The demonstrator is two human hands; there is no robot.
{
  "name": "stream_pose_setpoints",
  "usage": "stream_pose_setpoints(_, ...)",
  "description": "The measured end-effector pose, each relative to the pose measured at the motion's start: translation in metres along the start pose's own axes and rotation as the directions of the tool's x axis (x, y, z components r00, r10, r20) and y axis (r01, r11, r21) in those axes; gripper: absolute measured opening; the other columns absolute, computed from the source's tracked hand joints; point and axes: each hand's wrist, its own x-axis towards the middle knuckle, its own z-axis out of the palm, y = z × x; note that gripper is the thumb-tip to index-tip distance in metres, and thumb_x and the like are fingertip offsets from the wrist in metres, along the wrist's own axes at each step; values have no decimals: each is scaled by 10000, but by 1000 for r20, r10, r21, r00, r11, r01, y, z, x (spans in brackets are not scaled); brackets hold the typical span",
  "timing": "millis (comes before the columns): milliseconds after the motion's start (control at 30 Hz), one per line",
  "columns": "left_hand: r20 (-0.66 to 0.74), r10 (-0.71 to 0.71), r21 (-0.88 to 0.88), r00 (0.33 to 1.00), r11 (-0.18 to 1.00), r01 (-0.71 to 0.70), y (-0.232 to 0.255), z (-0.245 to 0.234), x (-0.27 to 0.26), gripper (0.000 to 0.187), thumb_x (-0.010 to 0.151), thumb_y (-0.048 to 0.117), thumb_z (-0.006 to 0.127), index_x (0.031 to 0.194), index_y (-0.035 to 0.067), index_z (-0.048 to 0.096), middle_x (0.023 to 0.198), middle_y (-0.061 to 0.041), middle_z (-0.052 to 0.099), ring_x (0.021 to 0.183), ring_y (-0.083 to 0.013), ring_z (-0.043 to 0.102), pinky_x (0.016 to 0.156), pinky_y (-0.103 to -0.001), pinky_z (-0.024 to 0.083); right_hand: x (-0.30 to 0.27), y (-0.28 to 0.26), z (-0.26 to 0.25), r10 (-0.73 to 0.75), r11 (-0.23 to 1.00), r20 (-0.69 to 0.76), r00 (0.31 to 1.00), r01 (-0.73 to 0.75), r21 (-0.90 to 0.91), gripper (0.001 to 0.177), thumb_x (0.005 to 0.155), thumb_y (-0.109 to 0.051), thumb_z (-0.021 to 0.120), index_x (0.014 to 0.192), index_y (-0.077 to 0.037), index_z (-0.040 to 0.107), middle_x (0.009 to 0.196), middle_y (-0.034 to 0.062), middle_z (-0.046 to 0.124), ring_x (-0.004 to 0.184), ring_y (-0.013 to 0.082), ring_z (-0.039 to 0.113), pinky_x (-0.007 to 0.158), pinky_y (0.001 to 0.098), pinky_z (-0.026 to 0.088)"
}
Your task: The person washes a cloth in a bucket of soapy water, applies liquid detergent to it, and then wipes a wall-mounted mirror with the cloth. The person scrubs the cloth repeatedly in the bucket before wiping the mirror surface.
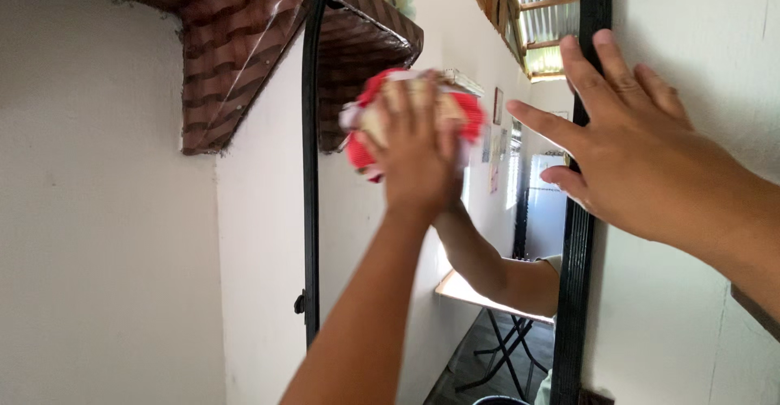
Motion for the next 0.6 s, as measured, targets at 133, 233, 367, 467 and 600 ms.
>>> stream_pose_setpoints(133,25,-97,-11,995,995,97,-58,5,10,605,1072,490,330,1636,298,232,1723,-137,134,1585,-374,87,1174,-751,23,4,-1,4,91,992,125,988,-79,-98,715,804,-516,619,1487,-403,437,1667,247,178,1521,476,120,1096,607,327)
stream_pose_setpoints(233,42,-126,-72,991,989,129,-106,1,9,607,1080,505,323,1634,266,257,1704,-159,143,1568,-390,90,1201,-699,84,4,-2,2,96,995,122,988,-90,-47,717,884,-482,608,1565,-356,424,1670,269,193,1526,477,126,1092,578,382)
stream_pose_setpoints(367,200,-376,-71,905,915,397,-138,10,6,617,1000,491,372,1571,263,318,1691,-97,158,1565,-353,80,1115,-759,50,7,-4,-7,122,991,96,988,-127,52,709,894,-452,604,1550,-239,438,1649,255,207,1529,444,120,1038,556,404)
stream_pose_setpoints(467,145,124,615,982,766,-187,-139,20,11,422,1154,398,438,1539,227,464,1831,-115,199,1650,-387,192,1346,-656,126,11,-5,-13,164,974,118,979,-180,137,730,881,-437,606,1539,-185,413,1621,259,193,1524,432,104,1058,569,385)
stream_pose_setpoints(600,-54,256,270,965,934,-233,-81,30,-4,386,1106,253,563,1475,166,493,1747,-162,220,1574,-489,158,1224,-746,101,16,-8,-14,194,939,109,975,-216,266,705,915,-431,580,1528,-136,395,1640,273,193,1541,457,88,1060,580,334)
